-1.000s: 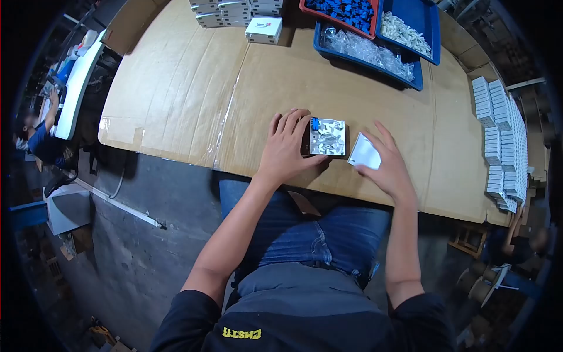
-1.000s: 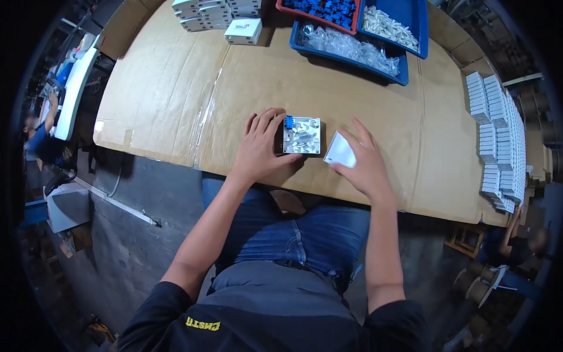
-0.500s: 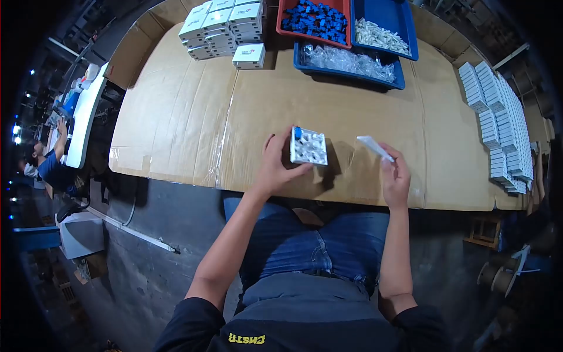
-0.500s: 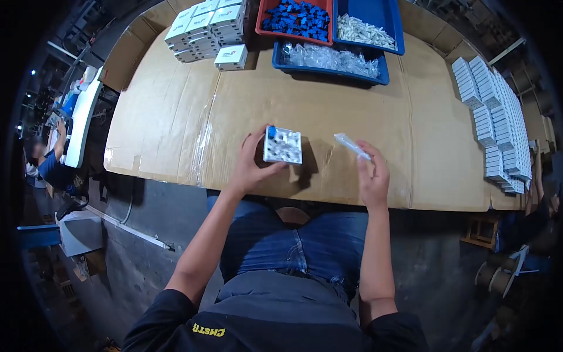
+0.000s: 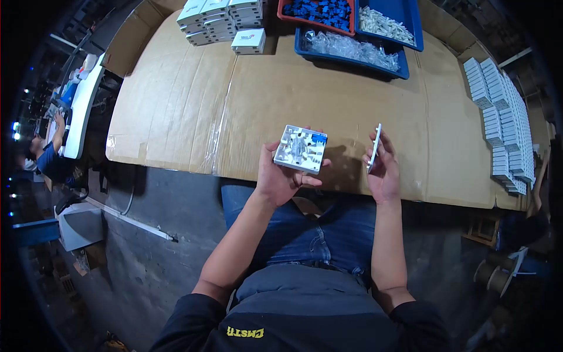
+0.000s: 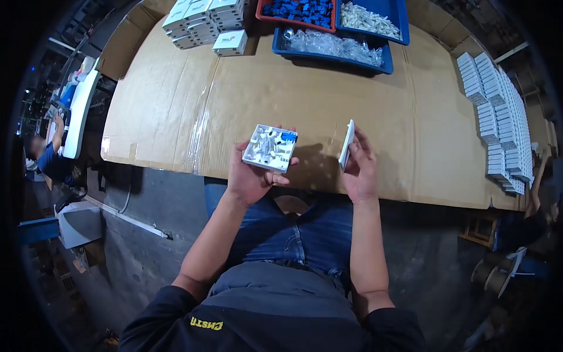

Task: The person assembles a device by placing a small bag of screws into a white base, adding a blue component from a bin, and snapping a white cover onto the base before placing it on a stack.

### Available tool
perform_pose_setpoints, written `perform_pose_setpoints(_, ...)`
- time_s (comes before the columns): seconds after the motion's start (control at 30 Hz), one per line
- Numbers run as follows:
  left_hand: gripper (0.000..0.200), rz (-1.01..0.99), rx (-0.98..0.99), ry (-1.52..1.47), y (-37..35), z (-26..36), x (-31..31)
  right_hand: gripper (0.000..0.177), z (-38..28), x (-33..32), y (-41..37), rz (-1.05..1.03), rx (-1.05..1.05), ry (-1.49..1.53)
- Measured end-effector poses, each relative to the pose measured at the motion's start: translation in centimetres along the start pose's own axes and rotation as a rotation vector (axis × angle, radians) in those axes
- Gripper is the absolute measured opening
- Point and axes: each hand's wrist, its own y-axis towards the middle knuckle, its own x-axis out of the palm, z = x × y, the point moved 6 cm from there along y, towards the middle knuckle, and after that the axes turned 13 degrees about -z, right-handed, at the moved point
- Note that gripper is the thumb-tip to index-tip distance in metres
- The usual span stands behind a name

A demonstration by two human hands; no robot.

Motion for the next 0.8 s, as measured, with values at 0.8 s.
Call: perform_pose_setpoints(0.8, 0.072, 0.072, 0.008, -0.169, -0.2, -1.4, 1.2, 0.096, 0.9, 3.1, 0.1, -0.126, 0.053, 0.084)
